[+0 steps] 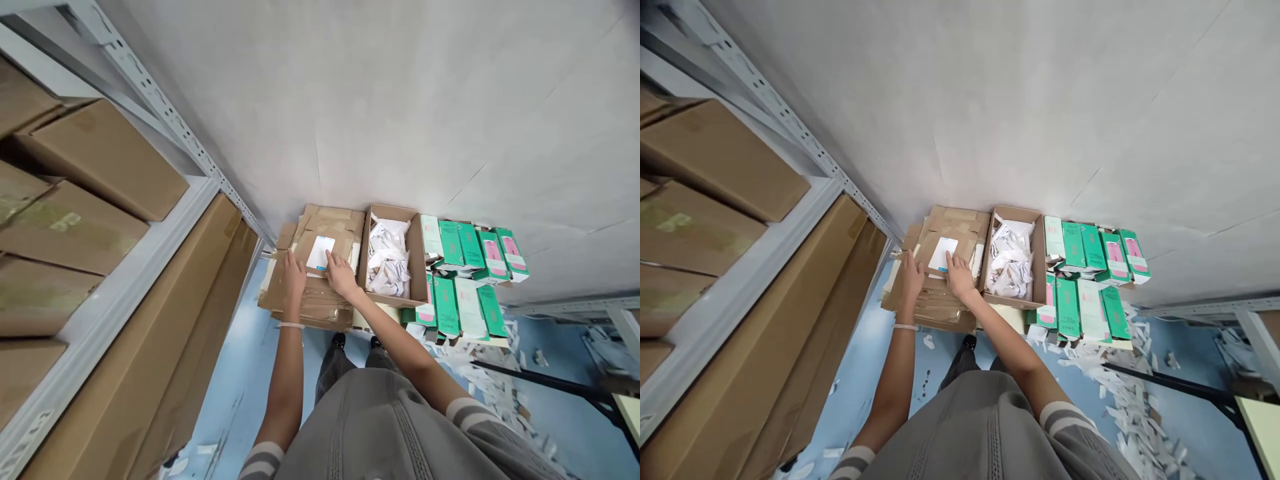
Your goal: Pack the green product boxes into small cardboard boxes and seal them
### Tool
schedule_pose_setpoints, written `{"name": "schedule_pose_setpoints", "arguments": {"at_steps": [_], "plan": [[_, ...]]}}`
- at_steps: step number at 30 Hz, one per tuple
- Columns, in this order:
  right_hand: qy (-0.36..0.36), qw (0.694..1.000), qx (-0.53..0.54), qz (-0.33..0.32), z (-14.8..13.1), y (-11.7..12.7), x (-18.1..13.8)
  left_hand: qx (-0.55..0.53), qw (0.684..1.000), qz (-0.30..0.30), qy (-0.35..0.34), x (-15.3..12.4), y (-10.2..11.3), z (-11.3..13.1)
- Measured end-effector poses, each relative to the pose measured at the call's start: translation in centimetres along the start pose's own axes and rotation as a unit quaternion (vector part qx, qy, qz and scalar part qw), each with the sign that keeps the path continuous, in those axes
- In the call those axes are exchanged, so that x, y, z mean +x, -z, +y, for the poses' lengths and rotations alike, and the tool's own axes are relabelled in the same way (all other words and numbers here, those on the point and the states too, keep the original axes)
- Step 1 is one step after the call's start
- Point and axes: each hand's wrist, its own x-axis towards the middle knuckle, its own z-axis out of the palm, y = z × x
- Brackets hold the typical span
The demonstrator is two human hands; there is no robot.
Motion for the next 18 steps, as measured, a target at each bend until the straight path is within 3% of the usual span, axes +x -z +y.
{"name": "schedule_pose_setpoints", "arguments": {"at_steps": [3,7,10,15,18], "plan": [[-0.010,0.999,-0.019,-0.028,-0.6,-2.4,0.5,0.005,0.998,-0.052,0.034,1.3,-0.6,-2.0],[-0.016,0.998,-0.044,-0.042,-0.7,-4.7,0.5,0.020,0.994,-0.110,-0.007,1.7,-1.2,-2.6],[-0.024,0.998,-0.057,-0.024,-0.6,-5.5,0.7,0.037,0.995,-0.090,-0.006,1.8,-1.5,-2.4],[-0.070,0.995,-0.066,-0.012,-0.5,-5.7,1.4,0.038,0.993,-0.083,0.072,2.7,-1.6,-2.9],[-0.077,0.993,-0.081,-0.025,-0.3,-5.5,1.8,0.011,0.995,-0.077,0.062,3.4,-1.0,-2.7]]}}
